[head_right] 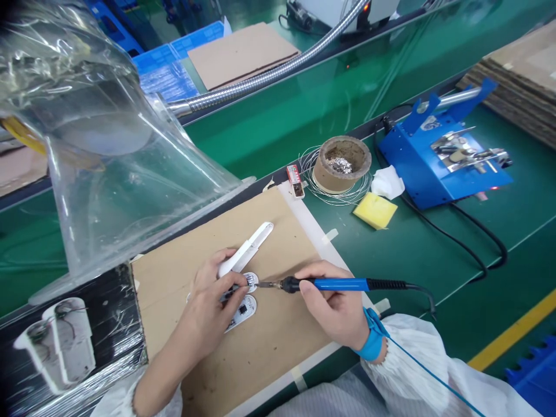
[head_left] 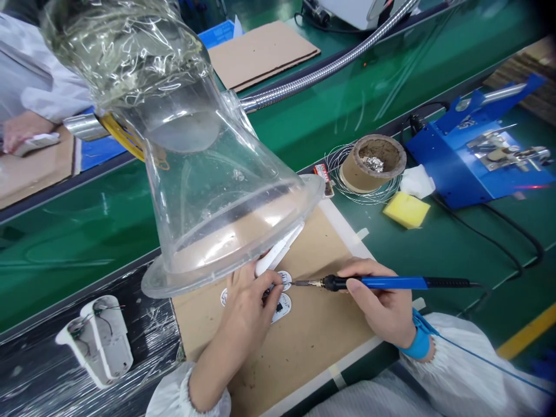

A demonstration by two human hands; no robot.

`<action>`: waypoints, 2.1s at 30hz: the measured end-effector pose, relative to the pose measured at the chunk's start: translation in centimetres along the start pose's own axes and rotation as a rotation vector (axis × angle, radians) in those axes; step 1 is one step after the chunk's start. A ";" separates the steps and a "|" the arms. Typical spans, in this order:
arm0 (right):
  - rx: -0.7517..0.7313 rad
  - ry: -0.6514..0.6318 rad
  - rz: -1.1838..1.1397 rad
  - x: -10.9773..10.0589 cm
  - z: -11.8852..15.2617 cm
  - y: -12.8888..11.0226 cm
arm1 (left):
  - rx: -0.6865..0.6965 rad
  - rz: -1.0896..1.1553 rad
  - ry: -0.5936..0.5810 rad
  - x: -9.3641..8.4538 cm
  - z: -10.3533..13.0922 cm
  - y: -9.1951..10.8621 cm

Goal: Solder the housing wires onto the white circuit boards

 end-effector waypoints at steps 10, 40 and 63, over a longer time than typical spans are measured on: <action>-0.012 -0.025 0.029 0.5 0.1 -0.1 | -0.040 -0.101 -0.093 -0.1 -1.1 0.5; -0.007 0.041 -0.010 -0.5 -0.3 0.1 | -0.054 -0.074 -0.073 -0.2 -1.4 0.6; 0.121 0.091 -0.110 -0.5 -0.2 1.9 | -0.066 0.147 0.003 -0.7 -0.4 -1.1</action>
Point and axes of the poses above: each hand's wrist, its own z-axis away from the middle knuckle, its own x-axis out of the palm, y = z × x, the point moved 8 cm from there along -z, towards the middle knuckle, and after that the axes turned 4 degrees about z, right-handed, at the moved point
